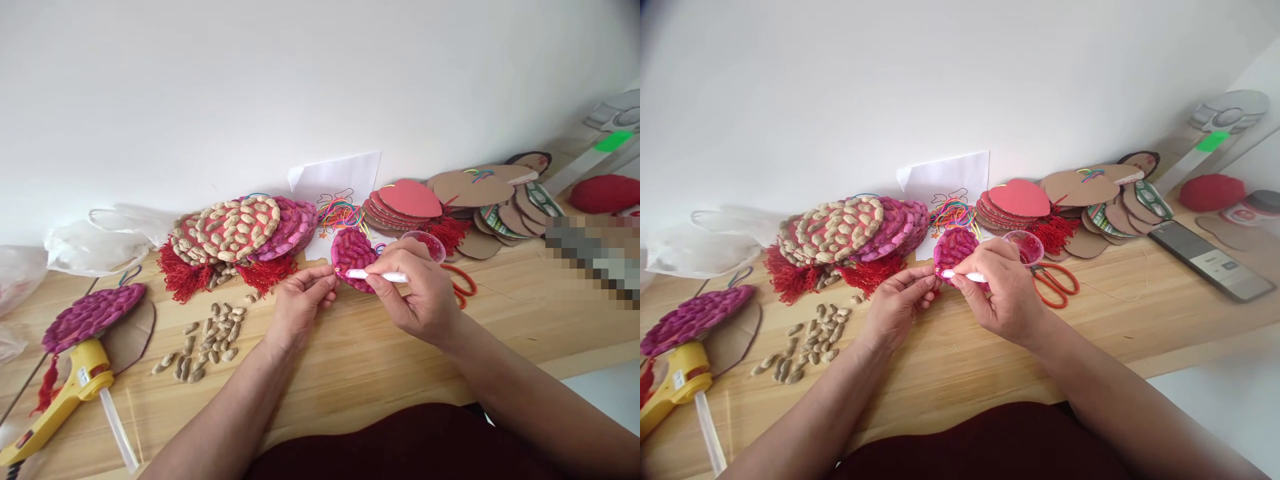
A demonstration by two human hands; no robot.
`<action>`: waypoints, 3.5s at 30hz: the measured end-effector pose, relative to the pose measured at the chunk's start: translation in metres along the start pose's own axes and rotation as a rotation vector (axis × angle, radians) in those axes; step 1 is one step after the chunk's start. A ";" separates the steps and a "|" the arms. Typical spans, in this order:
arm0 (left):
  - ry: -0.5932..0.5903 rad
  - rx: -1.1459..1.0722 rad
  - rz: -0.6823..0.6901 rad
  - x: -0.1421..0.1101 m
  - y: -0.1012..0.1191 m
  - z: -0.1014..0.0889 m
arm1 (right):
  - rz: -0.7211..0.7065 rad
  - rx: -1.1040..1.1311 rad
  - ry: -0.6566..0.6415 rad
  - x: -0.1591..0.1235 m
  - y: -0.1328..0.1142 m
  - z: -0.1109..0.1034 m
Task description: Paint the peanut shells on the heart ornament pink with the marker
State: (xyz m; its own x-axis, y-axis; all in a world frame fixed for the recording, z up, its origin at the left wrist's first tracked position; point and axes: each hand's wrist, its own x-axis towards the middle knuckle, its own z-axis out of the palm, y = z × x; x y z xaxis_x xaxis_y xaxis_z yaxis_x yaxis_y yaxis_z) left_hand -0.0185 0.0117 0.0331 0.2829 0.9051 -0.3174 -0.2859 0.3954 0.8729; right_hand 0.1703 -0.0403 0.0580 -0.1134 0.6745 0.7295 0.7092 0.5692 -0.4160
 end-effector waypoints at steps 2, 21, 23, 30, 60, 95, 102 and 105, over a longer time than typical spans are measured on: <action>0.007 -0.004 0.010 0.000 0.000 0.000 | -0.039 -0.049 0.031 -0.001 0.000 -0.001; 0.028 -0.054 -0.011 0.001 -0.002 -0.001 | 0.122 -0.381 0.395 0.005 0.017 -0.035; 0.032 -0.052 -0.015 0.001 -0.003 -0.001 | 0.176 -0.477 0.404 0.008 0.022 -0.042; 0.016 -0.046 -0.017 0.000 -0.002 -0.002 | 0.400 -0.624 0.147 0.010 0.032 -0.042; -0.006 -0.020 -0.001 -0.001 -0.002 0.002 | 0.229 -0.181 0.428 0.009 0.018 -0.040; -0.130 0.098 0.197 -0.008 0.000 0.007 | -0.089 -0.176 0.007 0.006 -0.019 -0.019; -0.141 0.113 0.201 -0.010 0.002 0.009 | -0.084 -0.188 0.035 0.007 -0.020 -0.020; -0.147 0.114 0.191 -0.010 0.001 0.009 | -0.076 -0.175 0.017 0.009 -0.023 -0.020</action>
State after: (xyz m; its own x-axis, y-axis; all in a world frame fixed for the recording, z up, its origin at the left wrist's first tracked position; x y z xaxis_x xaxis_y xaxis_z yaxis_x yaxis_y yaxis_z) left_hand -0.0139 0.0021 0.0407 0.3655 0.9262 -0.0926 -0.2446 0.1916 0.9505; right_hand 0.1670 -0.0569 0.0847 -0.1604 0.6235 0.7652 0.8093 0.5269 -0.2597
